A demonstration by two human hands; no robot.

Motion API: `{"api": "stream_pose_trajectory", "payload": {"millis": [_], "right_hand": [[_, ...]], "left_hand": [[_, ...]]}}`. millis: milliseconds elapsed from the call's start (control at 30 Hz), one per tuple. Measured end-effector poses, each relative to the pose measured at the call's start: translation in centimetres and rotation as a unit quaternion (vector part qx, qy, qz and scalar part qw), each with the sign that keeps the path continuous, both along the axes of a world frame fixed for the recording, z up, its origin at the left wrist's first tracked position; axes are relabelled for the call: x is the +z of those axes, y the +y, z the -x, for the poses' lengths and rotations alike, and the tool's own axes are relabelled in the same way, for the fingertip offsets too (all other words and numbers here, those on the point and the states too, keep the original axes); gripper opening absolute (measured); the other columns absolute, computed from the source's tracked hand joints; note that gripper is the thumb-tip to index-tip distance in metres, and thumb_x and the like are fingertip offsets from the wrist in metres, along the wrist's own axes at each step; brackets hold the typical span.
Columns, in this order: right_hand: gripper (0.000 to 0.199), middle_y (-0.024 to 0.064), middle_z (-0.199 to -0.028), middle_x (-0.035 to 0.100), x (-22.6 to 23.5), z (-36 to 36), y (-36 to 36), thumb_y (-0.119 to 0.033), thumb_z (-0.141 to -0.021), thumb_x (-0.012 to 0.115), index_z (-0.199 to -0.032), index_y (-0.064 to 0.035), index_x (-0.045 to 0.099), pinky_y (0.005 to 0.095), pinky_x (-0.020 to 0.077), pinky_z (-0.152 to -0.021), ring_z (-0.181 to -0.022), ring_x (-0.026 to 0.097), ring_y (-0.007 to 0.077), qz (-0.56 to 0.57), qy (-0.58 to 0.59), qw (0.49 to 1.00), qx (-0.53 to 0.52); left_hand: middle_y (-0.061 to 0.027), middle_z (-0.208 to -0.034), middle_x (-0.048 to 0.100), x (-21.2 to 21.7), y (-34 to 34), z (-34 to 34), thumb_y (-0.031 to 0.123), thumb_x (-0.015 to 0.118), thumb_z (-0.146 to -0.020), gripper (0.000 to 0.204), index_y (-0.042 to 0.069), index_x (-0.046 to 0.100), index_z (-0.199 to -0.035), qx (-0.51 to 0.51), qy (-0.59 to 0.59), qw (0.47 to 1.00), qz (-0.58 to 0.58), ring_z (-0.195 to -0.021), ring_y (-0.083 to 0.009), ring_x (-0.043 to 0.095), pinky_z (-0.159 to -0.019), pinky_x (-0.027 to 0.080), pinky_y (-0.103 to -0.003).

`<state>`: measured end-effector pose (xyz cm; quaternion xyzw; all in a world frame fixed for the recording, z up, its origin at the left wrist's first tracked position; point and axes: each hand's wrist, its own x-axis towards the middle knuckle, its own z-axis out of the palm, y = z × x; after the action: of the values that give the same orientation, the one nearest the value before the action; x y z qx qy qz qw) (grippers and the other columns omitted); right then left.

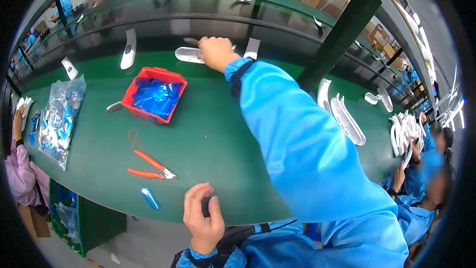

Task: Trim and assemble white plastic electronic housing components using pliers.

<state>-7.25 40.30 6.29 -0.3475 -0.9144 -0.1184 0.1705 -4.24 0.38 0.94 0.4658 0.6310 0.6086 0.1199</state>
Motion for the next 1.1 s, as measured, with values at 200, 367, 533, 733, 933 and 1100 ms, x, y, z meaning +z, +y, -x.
{"api": "stream_pose_trajectory", "payload": {"millis": [200, 367, 533, 733, 933, 1100], "right_hand": [[0.050, 0.0206, -0.090, 0.069, 1.6, -7.2, -3.6, -0.042, -0.080, 0.075, -0.100, 0.0014, 0.059, 0.0469, 0.0543, -0.076, -0.086, 0.068, 0.0375, 0.033, 0.011, 0.994, -0.103], [0.062, 0.0223, -0.099, 0.069, -1.1, -12.5, -4.7, -0.050, -0.081, 0.073, -0.107, 0.0038, 0.059, 0.0452, 0.0546, -0.080, -0.090, 0.069, 0.0380, 0.116, -0.035, 0.970, -0.212], [0.055, 0.0234, -0.103, 0.068, 1.0, -17.2, -4.7, -0.041, -0.079, 0.069, -0.112, 0.0015, 0.056, 0.0464, 0.0540, -0.085, -0.095, 0.068, 0.0399, 0.120, 0.032, 0.942, -0.311], [0.039, 0.0171, -0.082, 0.067, 9.7, -22.6, -11.8, -0.038, -0.093, 0.061, -0.098, 0.0007, 0.059, 0.0411, 0.0538, -0.066, -0.072, 0.067, 0.0296, 0.106, 0.198, 0.968, -0.107], [0.030, 0.0028, -0.080, 0.061, 14.1, -28.1, -19.4, -0.030, -0.096, 0.059, -0.097, 0.0009, 0.061, 0.0276, 0.0481, -0.063, -0.069, 0.058, 0.0121, 0.395, 0.142, 0.906, 0.051], [0.031, 0.0053, -0.082, 0.061, 9.9, -24.0, -24.0, -0.031, -0.093, 0.066, -0.097, -0.0003, 0.062, 0.0300, 0.0474, -0.069, -0.076, 0.056, 0.0141, 0.556, 0.053, 0.815, 0.155]], "left_hand": [[-0.0184, -0.106, 0.063, -0.2, -0.5, 0.3, -0.005, 0.057, -0.083, 0.024, -0.004, 0.060, -0.107, -0.010, -0.004, 1.000, -0.023, -0.089, -0.0287, 0.063, -0.078, 0.053, -0.035], [-0.0180, -0.106, 0.062, 0.1, -0.4, 0.2, -0.005, 0.057, -0.084, 0.022, -0.005, 0.060, -0.105, -0.021, -0.011, 0.999, -0.031, -0.086, -0.0271, 0.064, -0.078, 0.052, -0.034], [-0.0171, -0.105, 0.062, 0.4, -0.5, -0.1, -0.004, 0.056, -0.085, 0.020, -0.005, 0.060, -0.105, -0.033, -0.045, 0.997, -0.050, -0.085, -0.0251, 0.064, -0.078, 0.052, -0.034], [-0.0161, -0.108, 0.063, 0.3, -1.4, 0.1, 0.000, 0.055, -0.089, 0.022, -0.005, 0.058, -0.110, -0.041, -0.071, 0.996, -0.024, -0.089, -0.0235, 0.064, -0.083, 0.051, -0.035], [-0.0185, -0.122, 0.062, 1.4, -1.2, -0.3, 0.018, 0.055, -0.095, 0.043, -0.007, 0.051, -0.130, -0.093, -0.045, 0.992, -0.065, -0.110, -0.0258, 0.060, -0.099, 0.045, -0.039], [-0.0226, -0.125, 0.059, 1.1, -2.3, -2.6, 0.060, 0.042, -0.097, 0.080, -0.010, 0.042, -0.136, -0.490, -0.338, 0.800, 0.073, -0.110, -0.0288, 0.063, -0.096, 0.049, -0.040]]}}
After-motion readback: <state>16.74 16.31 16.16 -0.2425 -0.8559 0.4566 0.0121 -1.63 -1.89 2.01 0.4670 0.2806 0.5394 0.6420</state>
